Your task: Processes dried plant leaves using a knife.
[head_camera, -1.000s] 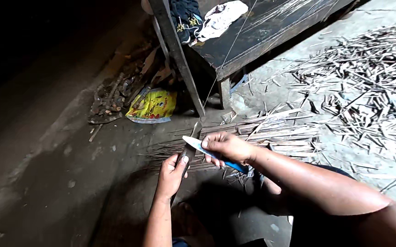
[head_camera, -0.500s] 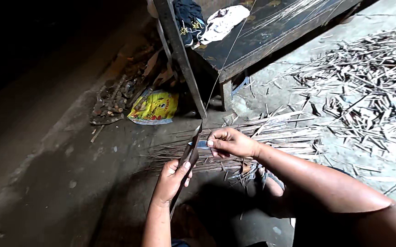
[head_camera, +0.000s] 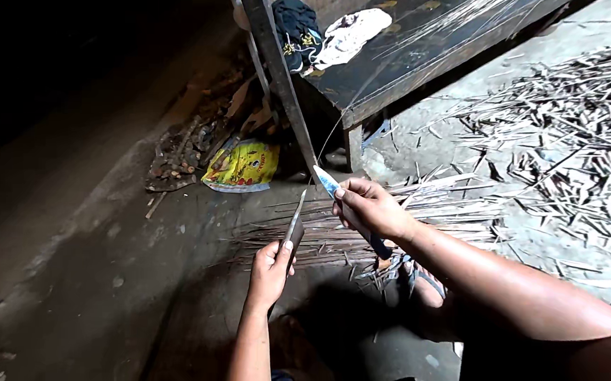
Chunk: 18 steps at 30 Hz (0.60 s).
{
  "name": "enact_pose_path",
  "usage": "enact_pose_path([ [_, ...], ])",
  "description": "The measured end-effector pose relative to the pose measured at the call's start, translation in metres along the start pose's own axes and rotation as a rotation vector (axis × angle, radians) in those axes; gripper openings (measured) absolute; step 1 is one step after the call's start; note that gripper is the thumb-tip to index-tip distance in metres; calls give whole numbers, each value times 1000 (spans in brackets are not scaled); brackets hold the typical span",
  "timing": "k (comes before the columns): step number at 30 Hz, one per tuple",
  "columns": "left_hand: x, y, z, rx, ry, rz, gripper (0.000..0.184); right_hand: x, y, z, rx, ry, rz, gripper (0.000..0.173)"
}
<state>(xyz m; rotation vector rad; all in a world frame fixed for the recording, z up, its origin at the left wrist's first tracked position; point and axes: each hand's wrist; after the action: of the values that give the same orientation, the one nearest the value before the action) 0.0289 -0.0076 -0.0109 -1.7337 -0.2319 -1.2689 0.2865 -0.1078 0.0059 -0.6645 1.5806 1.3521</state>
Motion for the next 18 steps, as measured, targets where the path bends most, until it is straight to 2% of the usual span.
enact_pose_path([
  [5,1,6,1,56,8,125,31,14,19,-18,-318,231,-10,24],
  [7,2,8,-1,87,30,143,33,21,29,-25,-373,364,35,23],
  [11,-1,13,-5,133,64,298,34,29,40,-30,-326,480,167,19],
  [18,-4,20,-7,184,149,498,38,27,42,-22,-144,449,245,20],
])
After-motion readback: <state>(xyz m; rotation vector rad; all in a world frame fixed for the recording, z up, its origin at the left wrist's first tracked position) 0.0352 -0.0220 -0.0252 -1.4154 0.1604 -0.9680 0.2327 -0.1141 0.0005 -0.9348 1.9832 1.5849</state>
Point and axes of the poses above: each hand's wrist, its own z-axis towards the middle knuckle, its own y-axis out of the palm, x = y × z, and after that the axes turned 14 degrees about z, right-handed
